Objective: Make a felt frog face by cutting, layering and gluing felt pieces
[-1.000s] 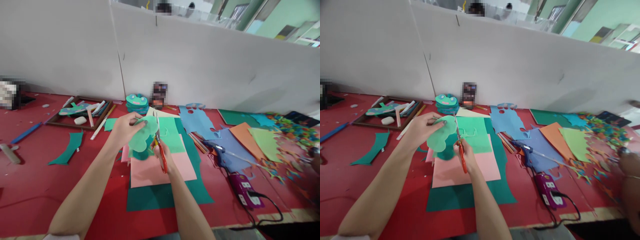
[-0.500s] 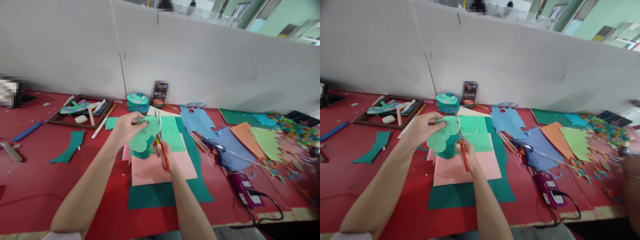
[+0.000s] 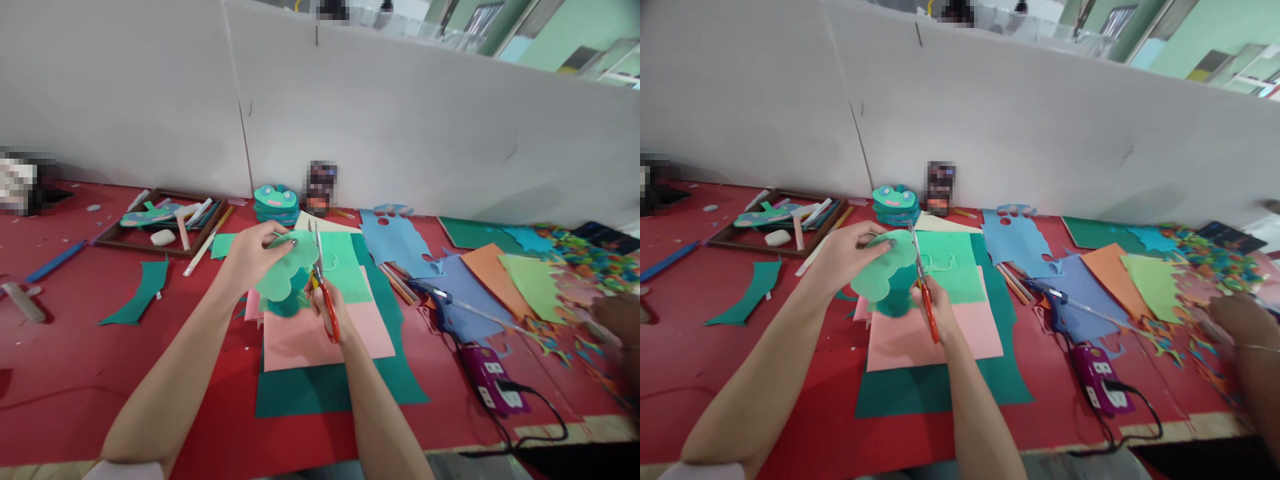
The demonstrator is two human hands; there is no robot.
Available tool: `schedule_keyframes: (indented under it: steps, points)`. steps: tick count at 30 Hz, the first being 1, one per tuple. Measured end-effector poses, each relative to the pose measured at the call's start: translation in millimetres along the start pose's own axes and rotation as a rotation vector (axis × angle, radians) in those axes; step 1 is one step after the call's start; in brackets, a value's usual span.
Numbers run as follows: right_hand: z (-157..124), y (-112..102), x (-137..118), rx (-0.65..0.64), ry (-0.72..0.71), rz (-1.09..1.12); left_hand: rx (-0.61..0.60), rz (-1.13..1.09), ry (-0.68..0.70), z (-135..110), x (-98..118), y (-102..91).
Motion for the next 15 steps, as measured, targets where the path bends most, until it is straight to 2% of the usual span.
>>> schedule_keyframes:
  steps: [6,15]
  points:
    - [-0.1,2.6,0.5,-0.022,0.009,-0.013,0.011,0.036,0.058,-0.3,6.8,-5.4]
    - [-0.3,0.2,2.0,0.008,0.017,-0.032,-0.011,0.036,0.028,0.7,-1.0,3.4]
Point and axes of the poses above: each hand's wrist, its own z-axis towards the middle knuckle, its own y-axis out of the palm, x = y × z, the point moved 9 cm from there along z, towards the middle knuckle, and after that the axes turned 7 degrees about -z, right-handed, at the moved point
